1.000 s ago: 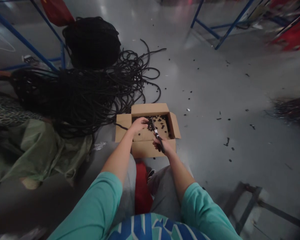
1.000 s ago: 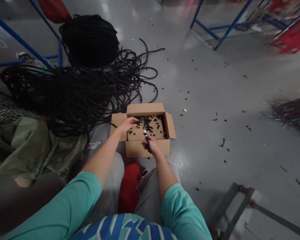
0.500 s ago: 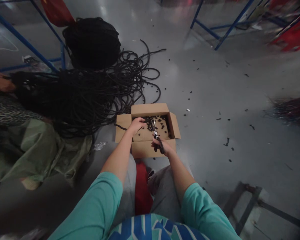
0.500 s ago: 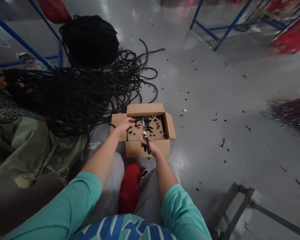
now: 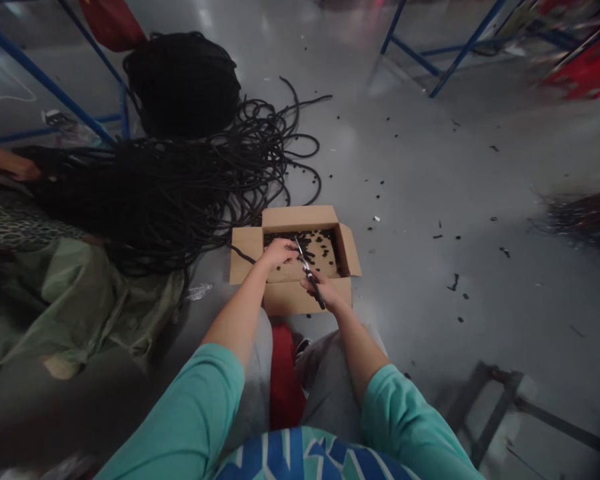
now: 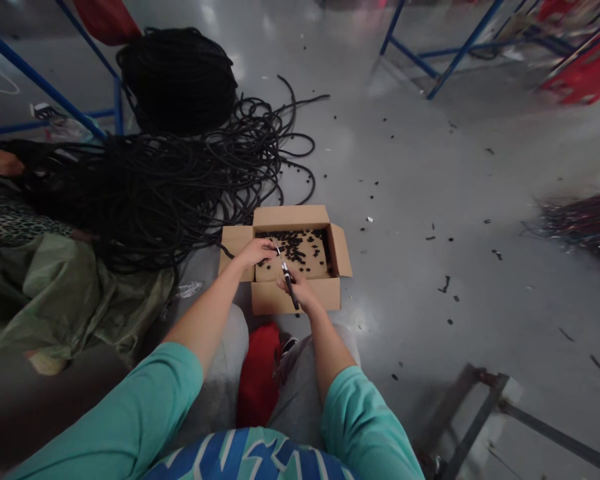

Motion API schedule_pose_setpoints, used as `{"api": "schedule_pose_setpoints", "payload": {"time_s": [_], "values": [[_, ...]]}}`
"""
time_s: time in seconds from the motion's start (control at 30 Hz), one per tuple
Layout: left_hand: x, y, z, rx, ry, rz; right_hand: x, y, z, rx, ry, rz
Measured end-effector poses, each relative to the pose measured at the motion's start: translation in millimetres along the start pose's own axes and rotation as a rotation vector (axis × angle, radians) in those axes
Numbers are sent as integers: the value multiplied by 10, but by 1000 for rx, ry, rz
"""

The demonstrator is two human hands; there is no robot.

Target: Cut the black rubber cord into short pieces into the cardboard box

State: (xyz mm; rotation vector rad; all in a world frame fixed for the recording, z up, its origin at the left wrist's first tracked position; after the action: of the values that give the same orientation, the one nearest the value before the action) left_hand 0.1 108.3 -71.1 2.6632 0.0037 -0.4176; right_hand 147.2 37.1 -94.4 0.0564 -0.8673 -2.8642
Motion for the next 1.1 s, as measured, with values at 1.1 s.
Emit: {"api": "schedule_pose_setpoints", "payload": {"time_s": [1.1], "values": [[-29, -27, 95, 11, 43, 128, -8, 12, 13, 26, 54, -89]]}}
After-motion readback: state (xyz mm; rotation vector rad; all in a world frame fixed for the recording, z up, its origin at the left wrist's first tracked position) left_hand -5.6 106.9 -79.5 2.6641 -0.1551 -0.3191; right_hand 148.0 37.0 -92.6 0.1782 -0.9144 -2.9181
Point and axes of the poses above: each hand's wrist, its own y-axis away from the middle knuckle, its own x-axis out of the palm, z = x × y, the point moved 4 cm from there along -y, towards the middle knuckle, and after that the axes turned 11 degrees about -z, right-handed, at the moved point
